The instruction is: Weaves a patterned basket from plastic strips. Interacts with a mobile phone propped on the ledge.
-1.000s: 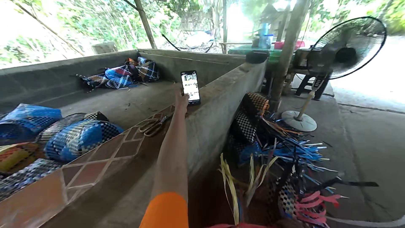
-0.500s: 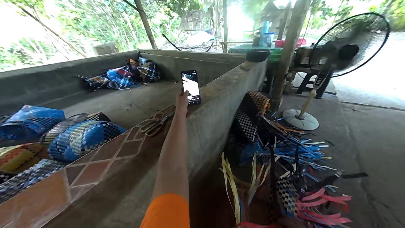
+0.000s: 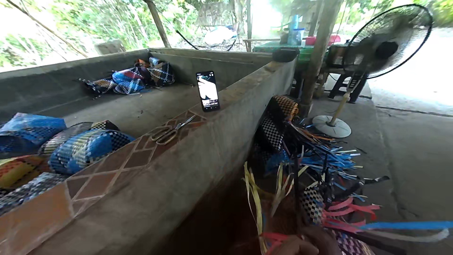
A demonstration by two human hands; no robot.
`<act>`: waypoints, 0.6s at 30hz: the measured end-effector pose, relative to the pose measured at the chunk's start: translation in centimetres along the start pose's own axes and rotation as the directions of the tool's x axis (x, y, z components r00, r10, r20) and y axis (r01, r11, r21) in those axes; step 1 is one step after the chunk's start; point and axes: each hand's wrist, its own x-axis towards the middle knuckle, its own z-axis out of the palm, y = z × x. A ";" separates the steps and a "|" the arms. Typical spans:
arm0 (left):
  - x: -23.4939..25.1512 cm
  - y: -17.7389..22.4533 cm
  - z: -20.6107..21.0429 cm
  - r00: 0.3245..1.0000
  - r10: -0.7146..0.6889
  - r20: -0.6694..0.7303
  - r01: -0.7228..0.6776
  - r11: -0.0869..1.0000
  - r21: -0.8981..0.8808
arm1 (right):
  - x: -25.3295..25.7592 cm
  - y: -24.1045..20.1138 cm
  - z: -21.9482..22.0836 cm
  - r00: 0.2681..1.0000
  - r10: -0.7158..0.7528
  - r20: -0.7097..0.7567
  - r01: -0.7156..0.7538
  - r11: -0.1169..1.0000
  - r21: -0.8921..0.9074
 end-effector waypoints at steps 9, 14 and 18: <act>1.9 -9.0 -0.7 0.924 0.177 -0.338 0.006 0.879 0.477 | 1.1 -1.5 0.2 0.971 0.156 0.183 -0.124 0.976 -0.177; 4.7 -9.5 -0.2 0.944 -0.122 -0.306 0.258 0.852 0.455 | 0.3 -1.8 -0.6 0.987 0.101 0.124 -0.095 0.994 -0.050; 5.1 -10.5 -1.2 0.921 -0.345 -0.182 0.390 0.826 0.407 | -0.5 -1.7 -2.7 0.990 0.123 -0.070 -0.100 0.958 0.267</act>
